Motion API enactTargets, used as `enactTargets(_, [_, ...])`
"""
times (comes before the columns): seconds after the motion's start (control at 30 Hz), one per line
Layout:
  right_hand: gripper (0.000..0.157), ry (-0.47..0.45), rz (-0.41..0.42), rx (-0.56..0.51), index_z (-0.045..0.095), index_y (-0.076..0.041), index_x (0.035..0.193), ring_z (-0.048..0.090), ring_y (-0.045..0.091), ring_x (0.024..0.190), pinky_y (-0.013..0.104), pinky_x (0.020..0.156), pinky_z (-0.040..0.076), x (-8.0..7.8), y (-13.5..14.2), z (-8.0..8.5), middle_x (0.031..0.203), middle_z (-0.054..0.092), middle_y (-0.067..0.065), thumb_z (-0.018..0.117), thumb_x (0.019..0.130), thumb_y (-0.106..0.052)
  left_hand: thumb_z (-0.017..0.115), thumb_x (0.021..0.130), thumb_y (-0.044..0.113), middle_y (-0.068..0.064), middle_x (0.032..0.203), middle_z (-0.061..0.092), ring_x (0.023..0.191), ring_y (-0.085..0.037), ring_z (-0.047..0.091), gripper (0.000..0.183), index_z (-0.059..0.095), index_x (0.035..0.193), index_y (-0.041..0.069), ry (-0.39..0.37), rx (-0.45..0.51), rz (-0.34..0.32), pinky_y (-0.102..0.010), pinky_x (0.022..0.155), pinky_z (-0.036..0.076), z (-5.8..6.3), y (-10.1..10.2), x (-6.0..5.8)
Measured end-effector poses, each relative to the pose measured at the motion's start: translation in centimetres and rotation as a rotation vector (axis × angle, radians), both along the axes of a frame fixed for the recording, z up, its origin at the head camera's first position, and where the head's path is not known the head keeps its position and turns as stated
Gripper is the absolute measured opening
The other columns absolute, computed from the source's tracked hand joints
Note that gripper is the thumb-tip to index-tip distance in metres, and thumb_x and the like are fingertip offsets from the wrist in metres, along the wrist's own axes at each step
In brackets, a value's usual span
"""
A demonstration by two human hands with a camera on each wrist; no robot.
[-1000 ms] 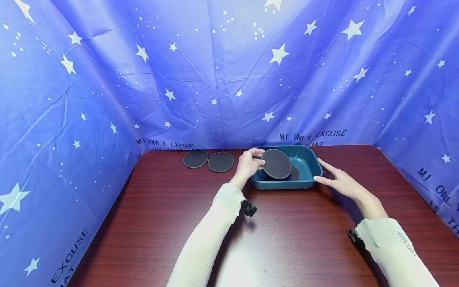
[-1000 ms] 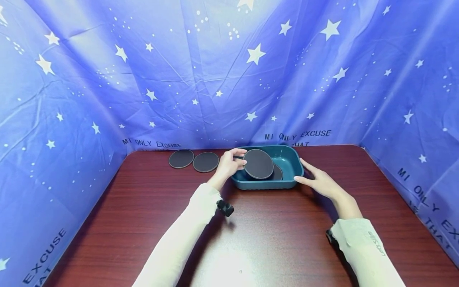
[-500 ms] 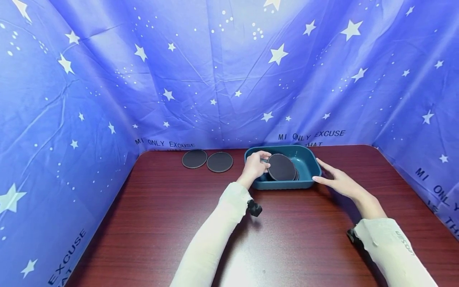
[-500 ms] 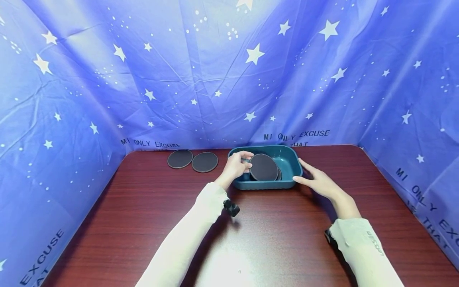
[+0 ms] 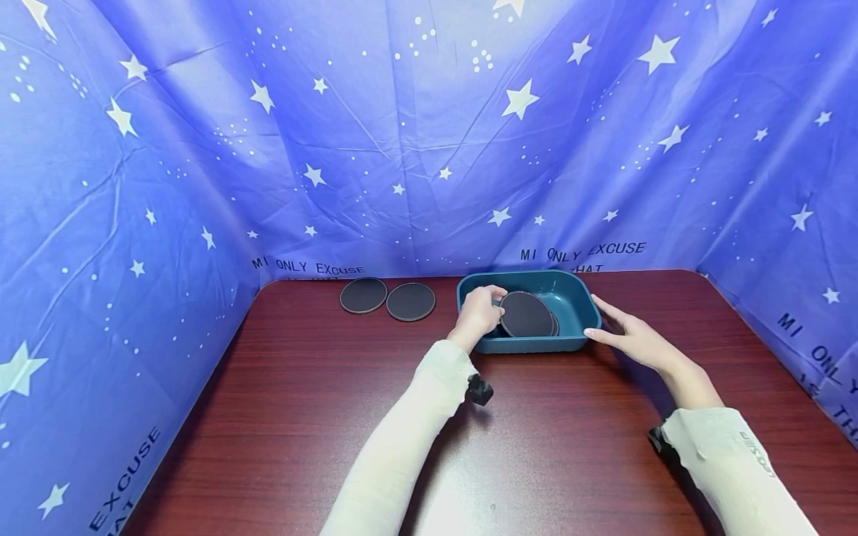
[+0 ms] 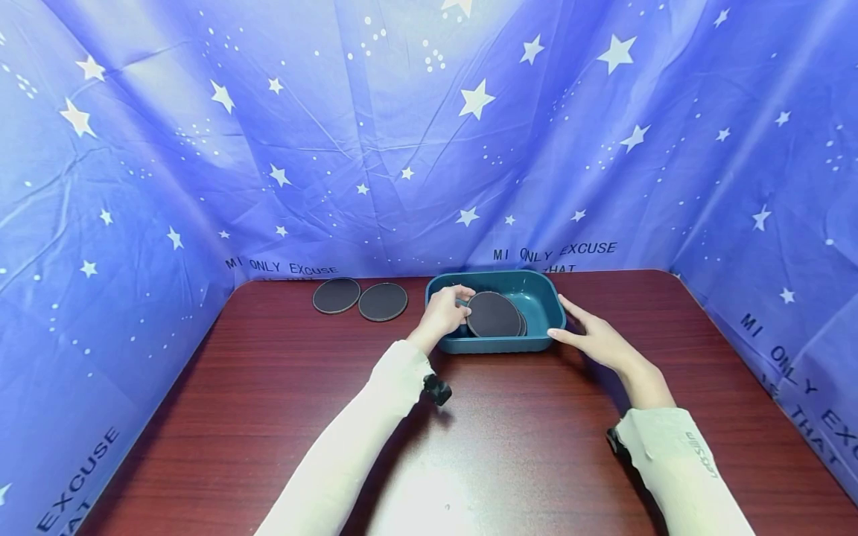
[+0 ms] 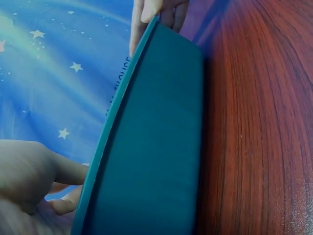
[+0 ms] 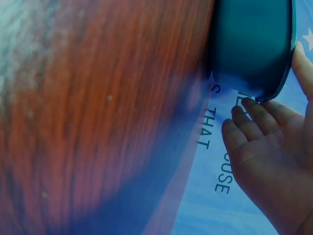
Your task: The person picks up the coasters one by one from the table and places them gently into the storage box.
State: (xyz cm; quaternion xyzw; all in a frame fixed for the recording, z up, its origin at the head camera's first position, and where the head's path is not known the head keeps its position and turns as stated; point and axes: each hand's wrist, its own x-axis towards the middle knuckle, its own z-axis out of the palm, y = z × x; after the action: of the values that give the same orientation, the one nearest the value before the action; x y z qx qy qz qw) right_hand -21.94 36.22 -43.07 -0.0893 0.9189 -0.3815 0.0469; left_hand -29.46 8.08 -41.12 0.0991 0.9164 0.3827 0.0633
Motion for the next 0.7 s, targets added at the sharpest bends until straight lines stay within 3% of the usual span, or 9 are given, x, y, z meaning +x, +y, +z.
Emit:
enactTargets(0.13, [0.083,0.001,0.0,0.001,0.014,-0.013,0.161,0.019,0.054,0.147,0.075,0.111,0.021,-0.01,0.05,-0.05,0.162,0.021,0.028,0.062,0.098,-0.038,0.066,0.095,0.011,0.002,0.13,0.067,0.124,-0.015,0.06,0.037,0.065,0.132,0.019,0.011,-0.138,-0.014,-0.027,0.099,0.053,0.01,0.26,-0.01])
enactTargets(0.27, [0.083,0.001,0.001,-0.002,0.014,-0.013,0.161,0.018,0.054,0.147,0.075,0.111,0.021,-0.02,0.08,-0.09,0.162,0.021,0.027,0.063,0.098,-0.037,0.063,0.097,0.014,0.004,0.135,0.065,0.131,-0.015,0.056,0.038,0.062,0.135,0.021,-0.001,-0.228,-0.039,-0.027,0.105,0.05,0.03,0.34,0.01])
enactTargets(0.7, [0.083,-0.007,0.001,0.007,0.014,-0.013,0.161,0.018,0.055,0.147,0.075,0.112,0.021,0.07,0.04,0.02,0.163,0.02,0.027,0.062,0.098,-0.038,0.059,0.1,0.017,0.0,0.146,0.056,0.139,-0.018,0.049,0.043,0.055,0.143,0.019,-0.057,-0.292,-0.164,-0.033,0.111,0.046,0.04,0.24,0.61])
